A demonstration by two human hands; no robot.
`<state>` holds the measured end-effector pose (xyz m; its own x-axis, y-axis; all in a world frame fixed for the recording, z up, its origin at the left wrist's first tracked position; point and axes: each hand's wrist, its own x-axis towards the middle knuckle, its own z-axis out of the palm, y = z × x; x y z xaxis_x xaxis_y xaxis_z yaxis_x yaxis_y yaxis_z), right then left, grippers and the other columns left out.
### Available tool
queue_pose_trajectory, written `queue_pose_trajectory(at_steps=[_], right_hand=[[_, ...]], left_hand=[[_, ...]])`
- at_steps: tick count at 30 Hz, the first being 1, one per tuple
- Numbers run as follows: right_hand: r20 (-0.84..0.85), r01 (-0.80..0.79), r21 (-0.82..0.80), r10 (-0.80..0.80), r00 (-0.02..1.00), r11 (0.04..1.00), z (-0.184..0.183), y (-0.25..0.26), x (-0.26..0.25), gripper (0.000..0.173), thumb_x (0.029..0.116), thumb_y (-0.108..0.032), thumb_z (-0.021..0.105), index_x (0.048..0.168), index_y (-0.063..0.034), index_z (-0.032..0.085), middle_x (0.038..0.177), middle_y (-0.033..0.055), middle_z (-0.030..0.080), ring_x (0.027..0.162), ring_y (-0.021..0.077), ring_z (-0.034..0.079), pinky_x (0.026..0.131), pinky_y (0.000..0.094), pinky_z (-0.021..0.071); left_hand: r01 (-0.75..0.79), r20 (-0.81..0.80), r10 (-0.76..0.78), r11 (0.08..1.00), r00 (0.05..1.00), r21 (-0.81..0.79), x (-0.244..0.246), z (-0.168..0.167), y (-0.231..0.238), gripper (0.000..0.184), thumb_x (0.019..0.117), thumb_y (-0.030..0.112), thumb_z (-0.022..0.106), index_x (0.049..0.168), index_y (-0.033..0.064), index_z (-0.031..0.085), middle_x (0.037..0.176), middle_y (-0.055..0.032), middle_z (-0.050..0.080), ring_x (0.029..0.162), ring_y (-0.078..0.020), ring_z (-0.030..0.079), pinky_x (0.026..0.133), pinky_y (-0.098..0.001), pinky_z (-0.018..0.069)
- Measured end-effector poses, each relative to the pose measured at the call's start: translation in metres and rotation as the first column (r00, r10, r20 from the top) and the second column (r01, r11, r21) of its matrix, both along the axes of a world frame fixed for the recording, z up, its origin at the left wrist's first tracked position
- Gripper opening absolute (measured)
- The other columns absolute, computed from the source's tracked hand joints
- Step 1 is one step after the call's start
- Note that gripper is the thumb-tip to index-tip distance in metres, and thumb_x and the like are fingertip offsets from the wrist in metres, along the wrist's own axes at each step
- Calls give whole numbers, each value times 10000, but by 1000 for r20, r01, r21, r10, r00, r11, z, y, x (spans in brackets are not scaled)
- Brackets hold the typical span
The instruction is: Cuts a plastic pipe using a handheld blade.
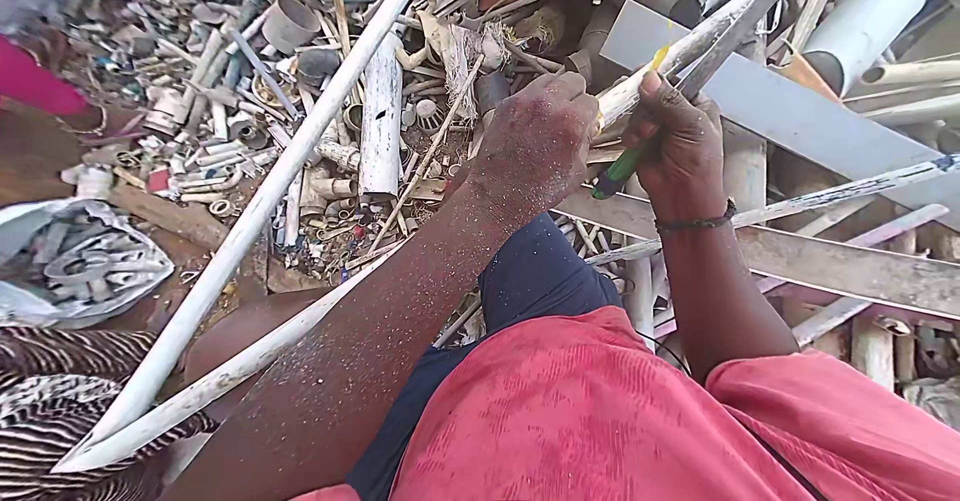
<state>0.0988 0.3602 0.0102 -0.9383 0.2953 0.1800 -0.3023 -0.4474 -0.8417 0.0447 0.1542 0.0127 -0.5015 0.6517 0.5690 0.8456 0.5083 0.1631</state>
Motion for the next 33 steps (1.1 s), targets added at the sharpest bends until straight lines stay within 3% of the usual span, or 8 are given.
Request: queue_pose_trajectory(at_steps=[5, 9, 11, 13, 15, 20, 25, 33], right_hand=[[-31, -38, -5, 38, 999, 999, -1, 6, 5, 75, 968, -101, 682, 999, -40, 650, 638, -19, 561, 486, 45, 494, 479, 200, 473], [-50, -56, 5, 56, 997, 998, -2, 10, 9, 90, 964, -100, 680, 1022, -34, 662, 666, -11, 587, 489, 47, 497, 480, 206, 473], [-28, -46, 54, 48, 998, 997, -3, 9, 17, 67, 975, -137, 687, 1003, -85, 655, 640, -31, 557, 472, 37, 469, 468, 194, 455], [20, -51, 112, 49, 999, 992, -3, 7, 29, 92, 991, -221, 681, 994, -153, 619, 590, -46, 470, 422, 29, 400, 421, 172, 396], [45, -38, 124, 32, 998, 992, -3, 6, 30, 117, 977, -244, 705, 1000, -155, 632, 577, -35, 467, 414, 43, 405, 413, 186, 397], [42, 22, 103, -26, 999, 994, 1, 0, 16, 168, 901, -227, 786, 971, -127, 670, 607, -27, 541, 460, 43, 479, 461, 205, 459], [44, 95, 34, -96, 994, 995, 4, -2, 10, 181, 853, -171, 809, 903, -69, 668, 606, 22, 582, 469, 72, 529, 482, 240, 503], [91, 88, -40, -85, 992, 995, -11, -4, 10, 119, 912, -126, 752, 937, -58, 657, 588, 16, 545, 459, 72, 486, 477, 238, 469]], left_hand=[[-137, 68, 130, 986, 989, 99, -18, -14, 4, 265, 1033, 401, 559, 918, 209, 702, 816, 81, 619, 737, -44, 599, 671, -296, 499], [-256, 531, 233, 966, 815, -30, -11, 33, -2, 236, 1056, 262, 505, 1059, 160, 717, 843, 23, 710, 764, -91, 678, 745, -355, 565], [-217, 350, 164, 969, 922, 116, -28, -2, -15, 297, 1015, 210, 480, 1142, 188, 748, 818, 32, 731, 675, -65, 696, 610, -302, 601], [-290, 493, 280, 955, 824, -57, -11, 36, -5, 376, 1008, 109, 472, 1285, 184, 715, 1097, -60, 754, 966, -200, 728, 863, -442, 582], [-329, 565, 307, 942, 766, -66, 5, 62, 10, 312, 1045, 139, 502, 1226, 199, 749, 1193, -55, 731, 1137, -212, 671, 994, -465, 502], [-156, 551, 73, 982, 832, 105, 13, 77, 44, 387, 982, 416, 679, 1269, 160, 723, 1081, -44, 716, 966, -155, 675, 882, -378, 549], [-92, 391, -13, 964, 920, 250, 23, 77, 77, 124, 955, 160, 698, 928, 83, 792, 952, -64, 699, 950, -184, 663, 860, -372, 546], [-409, 627, 180, 880, 758, 242, 6, 79, 44, 378, 1065, 350, 543, 804, 106, 667, 674, -2, 616, 574, -124, 556, 589, -370, 466]])
